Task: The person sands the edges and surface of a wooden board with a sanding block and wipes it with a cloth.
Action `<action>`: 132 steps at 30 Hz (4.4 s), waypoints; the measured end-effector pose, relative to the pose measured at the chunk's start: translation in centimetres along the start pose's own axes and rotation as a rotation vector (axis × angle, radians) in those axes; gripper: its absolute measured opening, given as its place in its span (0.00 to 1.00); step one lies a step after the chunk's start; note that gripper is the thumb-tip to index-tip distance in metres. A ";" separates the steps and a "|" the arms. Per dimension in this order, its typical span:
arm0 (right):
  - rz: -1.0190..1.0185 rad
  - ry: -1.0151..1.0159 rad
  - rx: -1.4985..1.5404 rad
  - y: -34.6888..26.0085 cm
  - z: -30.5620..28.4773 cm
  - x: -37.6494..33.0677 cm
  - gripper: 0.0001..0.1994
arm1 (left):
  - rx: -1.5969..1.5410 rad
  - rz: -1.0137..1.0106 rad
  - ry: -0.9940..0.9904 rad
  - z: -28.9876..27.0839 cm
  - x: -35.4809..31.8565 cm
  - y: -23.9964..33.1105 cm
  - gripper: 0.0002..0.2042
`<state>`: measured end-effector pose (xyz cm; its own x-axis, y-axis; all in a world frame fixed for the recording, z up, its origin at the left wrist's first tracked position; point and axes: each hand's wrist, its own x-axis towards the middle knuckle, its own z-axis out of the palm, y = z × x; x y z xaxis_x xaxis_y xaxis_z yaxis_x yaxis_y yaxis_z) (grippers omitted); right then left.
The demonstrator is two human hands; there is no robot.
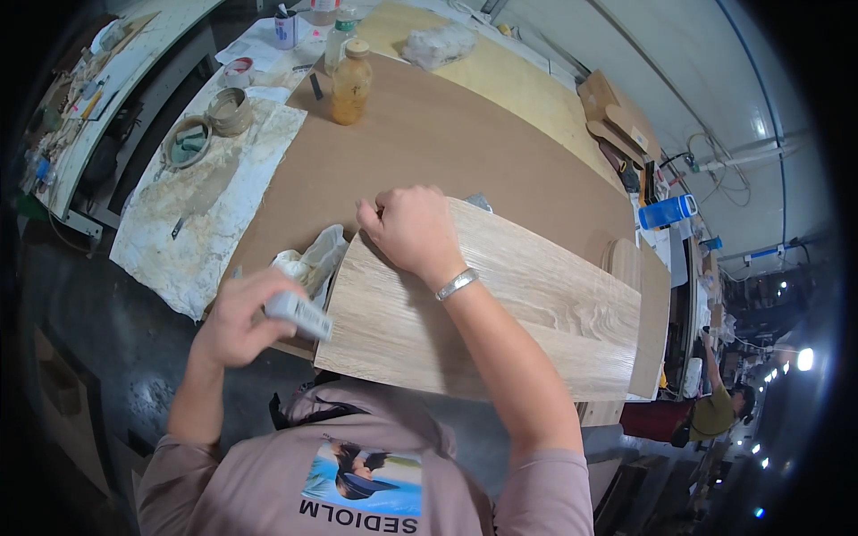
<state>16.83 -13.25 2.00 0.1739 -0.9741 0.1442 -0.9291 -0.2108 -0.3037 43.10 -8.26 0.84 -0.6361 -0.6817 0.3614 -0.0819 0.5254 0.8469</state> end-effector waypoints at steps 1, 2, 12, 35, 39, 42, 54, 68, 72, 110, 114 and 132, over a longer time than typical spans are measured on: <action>-0.001 -0.007 -0.001 -0.2 0.1 0.0 0.23 | 0.023 0.022 0.072 0.3 1.2 -0.6 0.15; -0.004 -0.008 0.010 -0.5 0.1 0.2 0.23 | -0.017 0.020 0.107 0.3 2.3 -1.5 0.15; -0.051 0.020 -0.020 0.4 0.1 0.1 0.24 | -0.146 0.038 -0.013 0.0 3.7 -3.0 0.17; 0.349 0.222 0.788 1.9 -5.8 -3.2 0.15 | 0.519 -0.235 0.076 5.2 -2.1 -8.2 0.30; 0.296 0.232 0.616 -1.1 -2.2 -2.4 0.15 | 0.670 -0.211 0.113 7.3 -3.5 -9.6 0.28; 0.151 0.290 0.397 -2.4 -1.0 -1.5 0.16 | 0.660 -0.226 0.196 7.5 -4.5 -10.8 0.23; 0.432 0.583 0.171 5.7 -3.0 -2.3 0.11 | 0.436 -0.207 0.632 3.0 -4.5 -4.3 0.17; 0.776 0.583 0.097 12.5 -7.5 -8.3 0.11 | 0.358 -0.172 0.658 -0.1 -3.0 -0.3 0.20; 0.577 0.585 0.055 9.1 -4.8 -5.7 0.14 | 0.352 -0.071 0.627 0.3 -0.2 1.8 0.21; 1.090 1.554 0.617 40.3 -14.4 -29.9 0.10 | 0.757 0.422 -0.399 21.1 21.5 5.9 0.27; 1.087 1.515 0.503 41.1 -13.7 -31.0 0.09 | 0.671 0.576 -0.468 33.6 28.4 6.6 0.25; 1.151 1.344 0.332 39.6 -14.9 -30.1 0.14 | 0.784 0.310 -0.360 24.7 26.3 2.3 0.18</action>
<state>-30.10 8.90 -0.32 -0.9578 0.0614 0.2806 -0.2529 0.2833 -0.9251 7.23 -12.40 2.67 -0.9066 -0.3214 0.2734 -0.2809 0.9432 0.1772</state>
